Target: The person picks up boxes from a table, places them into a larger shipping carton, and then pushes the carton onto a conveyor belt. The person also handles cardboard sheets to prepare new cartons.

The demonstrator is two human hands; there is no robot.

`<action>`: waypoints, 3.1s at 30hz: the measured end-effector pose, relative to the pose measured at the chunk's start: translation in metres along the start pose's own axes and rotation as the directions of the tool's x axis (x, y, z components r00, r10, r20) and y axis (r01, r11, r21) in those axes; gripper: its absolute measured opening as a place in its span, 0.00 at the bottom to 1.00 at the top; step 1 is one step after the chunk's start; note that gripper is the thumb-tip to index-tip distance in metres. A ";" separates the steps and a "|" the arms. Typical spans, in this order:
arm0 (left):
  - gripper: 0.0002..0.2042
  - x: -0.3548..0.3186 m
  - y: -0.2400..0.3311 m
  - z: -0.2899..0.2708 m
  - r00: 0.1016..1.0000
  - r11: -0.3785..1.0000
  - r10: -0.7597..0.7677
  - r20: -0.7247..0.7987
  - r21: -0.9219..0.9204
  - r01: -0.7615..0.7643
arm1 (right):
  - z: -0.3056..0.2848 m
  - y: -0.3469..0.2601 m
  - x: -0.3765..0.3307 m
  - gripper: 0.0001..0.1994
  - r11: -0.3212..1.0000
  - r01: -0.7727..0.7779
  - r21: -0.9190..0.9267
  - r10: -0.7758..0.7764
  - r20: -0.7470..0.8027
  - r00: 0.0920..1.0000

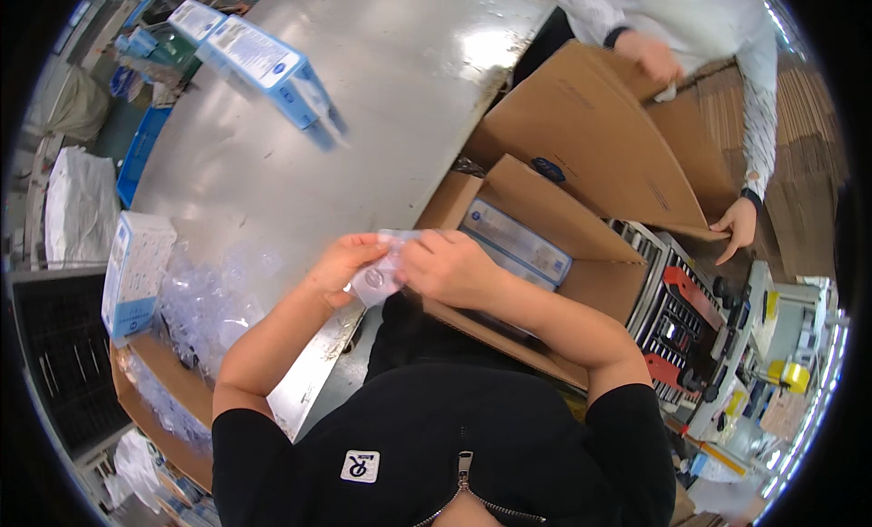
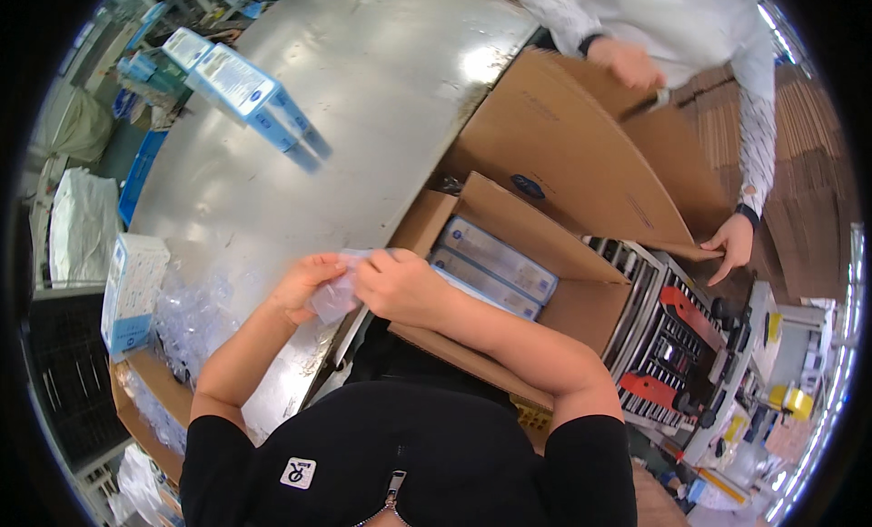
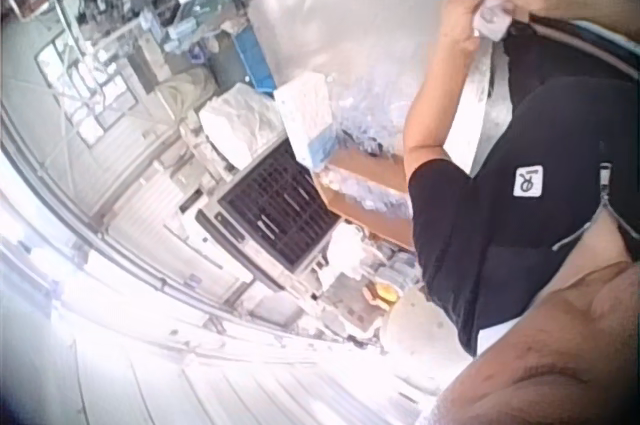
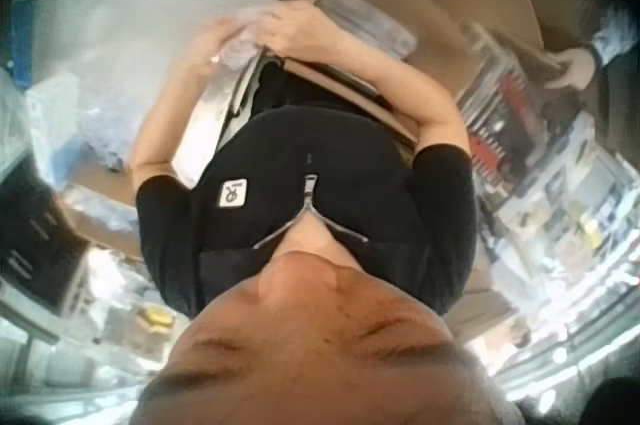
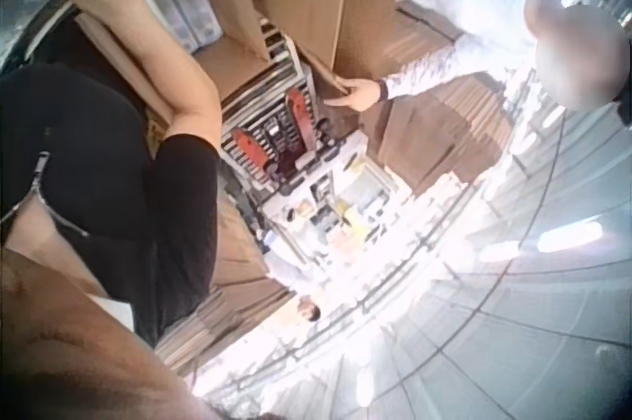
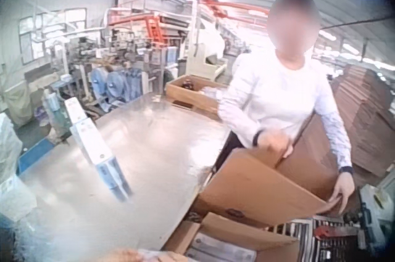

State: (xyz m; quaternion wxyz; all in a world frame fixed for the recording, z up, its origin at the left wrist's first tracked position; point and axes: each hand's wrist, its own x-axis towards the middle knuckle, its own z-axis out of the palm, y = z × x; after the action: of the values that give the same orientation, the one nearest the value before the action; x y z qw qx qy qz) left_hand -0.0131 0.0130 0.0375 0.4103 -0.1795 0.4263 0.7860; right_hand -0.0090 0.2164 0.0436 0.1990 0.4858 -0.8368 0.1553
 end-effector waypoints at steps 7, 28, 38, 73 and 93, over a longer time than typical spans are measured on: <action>0.17 -0.061 -0.003 -0.142 0.393 -0.055 0.917 0.062 0.998 -0.027 | 0.065 0.069 -0.184 0.04 -0.270 -0.878 0.396 0.884 0.464 -0.063; 0.23 0.108 0.163 -0.076 0.576 -0.426 0.763 0.294 0.898 0.105 | 0.075 0.070 -0.081 0.12 0.394 -0.918 0.046 0.661 0.679 0.318; 0.21 0.126 0.325 -0.104 0.233 -0.426 0.896 0.377 0.877 0.220 | 0.014 0.094 0.083 0.42 0.974 -0.224 0.017 0.194 0.440 0.877; 0.43 0.052 0.093 0.065 0.116 -0.514 0.379 0.918 0.312 -0.799 | -0.201 -0.085 -0.319 0.41 -0.036 -0.061 0.997 0.999 0.035 -0.027; 0.23 0.145 -0.089 0.066 0.392 -0.351 -0.122 0.912 0.329 -0.876 | -0.069 0.014 -0.210 0.36 0.284 -0.843 -0.456 0.848 0.530 -0.001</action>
State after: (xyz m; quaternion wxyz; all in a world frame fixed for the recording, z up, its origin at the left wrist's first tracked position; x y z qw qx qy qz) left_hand -0.0251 0.1650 -0.0630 0.1281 0.6677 0.6748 0.2872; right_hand 0.0855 0.4120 0.0018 -0.2666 -0.0992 -0.9577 0.0427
